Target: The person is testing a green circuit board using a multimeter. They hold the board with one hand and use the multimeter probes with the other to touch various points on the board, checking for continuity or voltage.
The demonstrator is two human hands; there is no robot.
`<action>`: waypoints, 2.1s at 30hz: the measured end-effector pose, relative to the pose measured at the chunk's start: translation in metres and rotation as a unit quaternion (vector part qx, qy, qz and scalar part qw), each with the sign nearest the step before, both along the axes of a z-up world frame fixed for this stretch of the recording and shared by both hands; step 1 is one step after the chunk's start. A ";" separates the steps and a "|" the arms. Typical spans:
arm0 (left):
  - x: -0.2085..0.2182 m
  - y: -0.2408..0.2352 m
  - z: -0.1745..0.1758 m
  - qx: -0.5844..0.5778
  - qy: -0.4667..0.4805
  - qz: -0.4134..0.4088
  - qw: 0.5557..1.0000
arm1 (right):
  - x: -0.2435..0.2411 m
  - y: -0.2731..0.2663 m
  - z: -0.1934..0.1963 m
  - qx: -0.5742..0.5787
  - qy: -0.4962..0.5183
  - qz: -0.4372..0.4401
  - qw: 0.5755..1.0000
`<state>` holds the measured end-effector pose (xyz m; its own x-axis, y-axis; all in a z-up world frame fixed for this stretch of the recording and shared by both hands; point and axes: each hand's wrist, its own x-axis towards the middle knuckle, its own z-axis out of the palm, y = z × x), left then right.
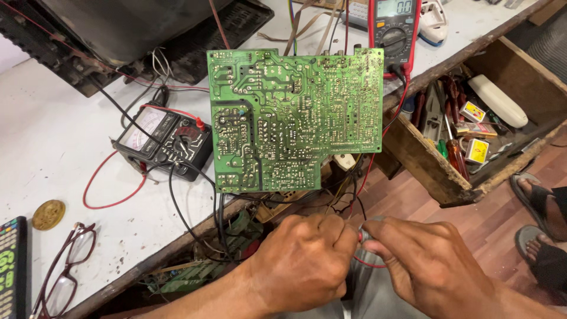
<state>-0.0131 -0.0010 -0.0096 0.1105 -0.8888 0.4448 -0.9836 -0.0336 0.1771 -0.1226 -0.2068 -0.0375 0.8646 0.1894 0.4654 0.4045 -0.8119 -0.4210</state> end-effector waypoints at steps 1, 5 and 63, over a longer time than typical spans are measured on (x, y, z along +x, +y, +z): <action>-0.001 -0.001 -0.001 -0.011 -0.004 0.006 1.000 | 0.001 0.000 0.001 0.003 -0.013 -0.002 1.000; 0.002 0.000 -0.003 0.033 -0.006 -0.016 0.999 | 0.004 -0.001 0.004 -0.047 -0.038 0.049 0.997; 0.019 -0.021 -0.022 -0.229 0.660 0.046 0.714 | 0.018 0.034 -0.052 0.768 -0.089 -0.138 0.619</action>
